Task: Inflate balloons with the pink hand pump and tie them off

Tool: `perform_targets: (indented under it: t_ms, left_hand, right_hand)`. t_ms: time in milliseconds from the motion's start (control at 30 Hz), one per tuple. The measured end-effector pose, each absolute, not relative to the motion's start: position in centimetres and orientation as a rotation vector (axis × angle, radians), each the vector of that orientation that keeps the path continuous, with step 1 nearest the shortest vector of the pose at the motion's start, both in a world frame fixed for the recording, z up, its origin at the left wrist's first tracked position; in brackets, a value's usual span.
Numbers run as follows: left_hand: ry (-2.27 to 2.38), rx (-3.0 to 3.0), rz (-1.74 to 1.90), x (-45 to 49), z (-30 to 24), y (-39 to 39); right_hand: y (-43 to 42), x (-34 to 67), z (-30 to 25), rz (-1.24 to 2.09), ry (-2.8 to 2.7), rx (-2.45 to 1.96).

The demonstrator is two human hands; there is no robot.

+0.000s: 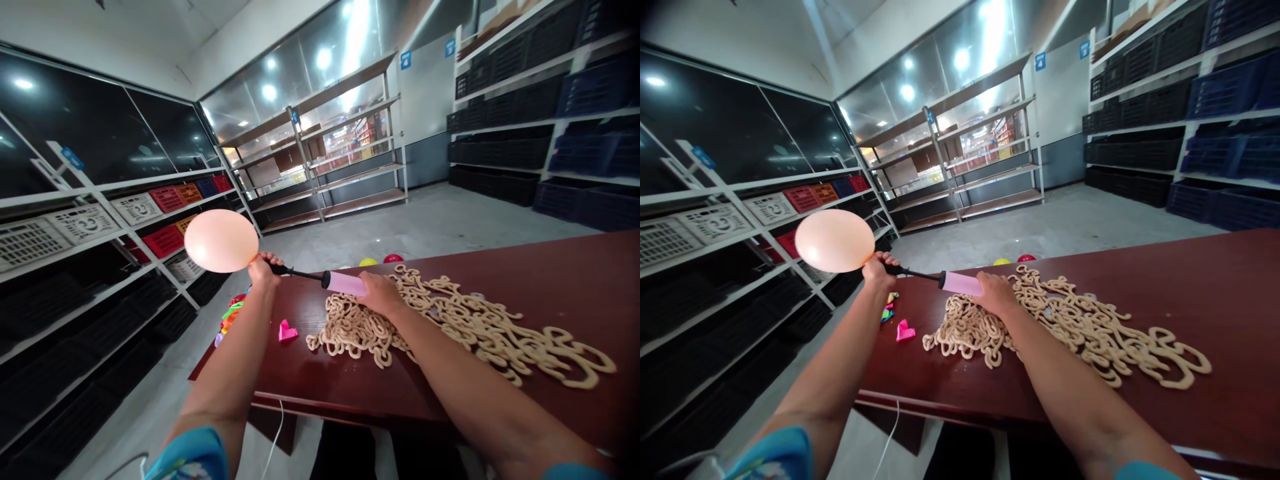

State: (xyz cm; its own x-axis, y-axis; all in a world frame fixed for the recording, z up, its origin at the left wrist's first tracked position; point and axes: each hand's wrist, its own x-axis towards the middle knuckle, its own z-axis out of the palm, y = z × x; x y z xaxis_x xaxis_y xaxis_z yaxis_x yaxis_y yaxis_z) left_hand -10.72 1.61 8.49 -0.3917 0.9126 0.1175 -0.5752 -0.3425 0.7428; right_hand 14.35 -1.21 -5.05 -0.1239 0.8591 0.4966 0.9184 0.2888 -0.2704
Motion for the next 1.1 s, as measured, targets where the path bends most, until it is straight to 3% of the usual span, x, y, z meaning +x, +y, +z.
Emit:
perform_targets:
  t_ms: [200,633,1100]
  left_hand:
    - [0.734,0.703,1.935,-12.0,9.7,1.6]
    - [0.722,0.603,1.784,-3.4,3.3,1.7]
    - [0.747,0.681,1.937,-12.0,9.7,1.3]
  right_hand:
    - [-0.7,14.5,-5.6,-0.116,-1.970,-1.610]
    - [-0.7,14.1,-5.6,-0.133,-1.987,-1.606]
    - [-1.2,14.5,-5.0,-0.159,-1.963,-1.631]
